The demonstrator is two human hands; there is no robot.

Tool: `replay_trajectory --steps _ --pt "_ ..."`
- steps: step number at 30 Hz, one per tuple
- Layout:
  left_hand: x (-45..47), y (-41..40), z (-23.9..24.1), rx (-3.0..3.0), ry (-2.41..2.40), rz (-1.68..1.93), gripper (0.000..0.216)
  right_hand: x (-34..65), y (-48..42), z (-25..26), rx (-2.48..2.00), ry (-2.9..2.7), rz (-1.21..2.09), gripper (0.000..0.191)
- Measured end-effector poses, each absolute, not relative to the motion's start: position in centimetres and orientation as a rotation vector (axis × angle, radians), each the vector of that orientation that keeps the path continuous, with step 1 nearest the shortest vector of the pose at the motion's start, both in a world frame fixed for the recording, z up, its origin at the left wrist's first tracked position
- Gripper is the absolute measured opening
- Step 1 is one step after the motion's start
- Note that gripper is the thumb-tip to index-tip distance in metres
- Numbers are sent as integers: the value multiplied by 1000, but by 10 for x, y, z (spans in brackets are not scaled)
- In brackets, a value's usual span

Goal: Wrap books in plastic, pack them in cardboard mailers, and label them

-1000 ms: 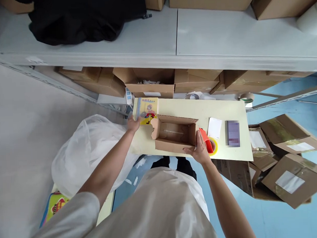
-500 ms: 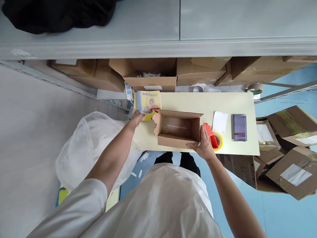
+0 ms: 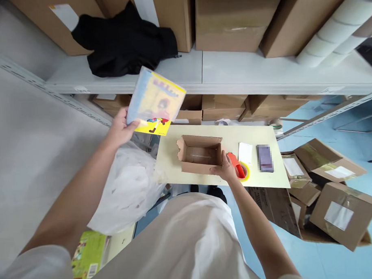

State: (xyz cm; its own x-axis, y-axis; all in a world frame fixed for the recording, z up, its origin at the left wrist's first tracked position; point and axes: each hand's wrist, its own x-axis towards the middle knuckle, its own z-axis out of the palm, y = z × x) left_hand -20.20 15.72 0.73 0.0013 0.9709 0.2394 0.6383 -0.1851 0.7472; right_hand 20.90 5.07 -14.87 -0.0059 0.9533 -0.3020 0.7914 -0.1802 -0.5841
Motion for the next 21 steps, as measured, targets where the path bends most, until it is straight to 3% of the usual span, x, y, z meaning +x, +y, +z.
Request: replay_trajectory --steps 3,5,12,17,21 --pt "-154 140 53 2145 1545 901 44 206 50 -144 -2062 -1831 968 109" --pt "-116 130 57 2304 1469 677 41 206 50 -143 -2070 -1830 966 109" --pt "-57 108 -11 2567 1331 66 40 202 52 -139 -2093 -1824 958 103" --pt "-52 111 -32 2585 1280 -51 42 203 51 -131 -2136 -1880 916 91" --pt "-46 130 -32 2585 1354 -80 43 202 51 -125 -2175 -1874 950 93"
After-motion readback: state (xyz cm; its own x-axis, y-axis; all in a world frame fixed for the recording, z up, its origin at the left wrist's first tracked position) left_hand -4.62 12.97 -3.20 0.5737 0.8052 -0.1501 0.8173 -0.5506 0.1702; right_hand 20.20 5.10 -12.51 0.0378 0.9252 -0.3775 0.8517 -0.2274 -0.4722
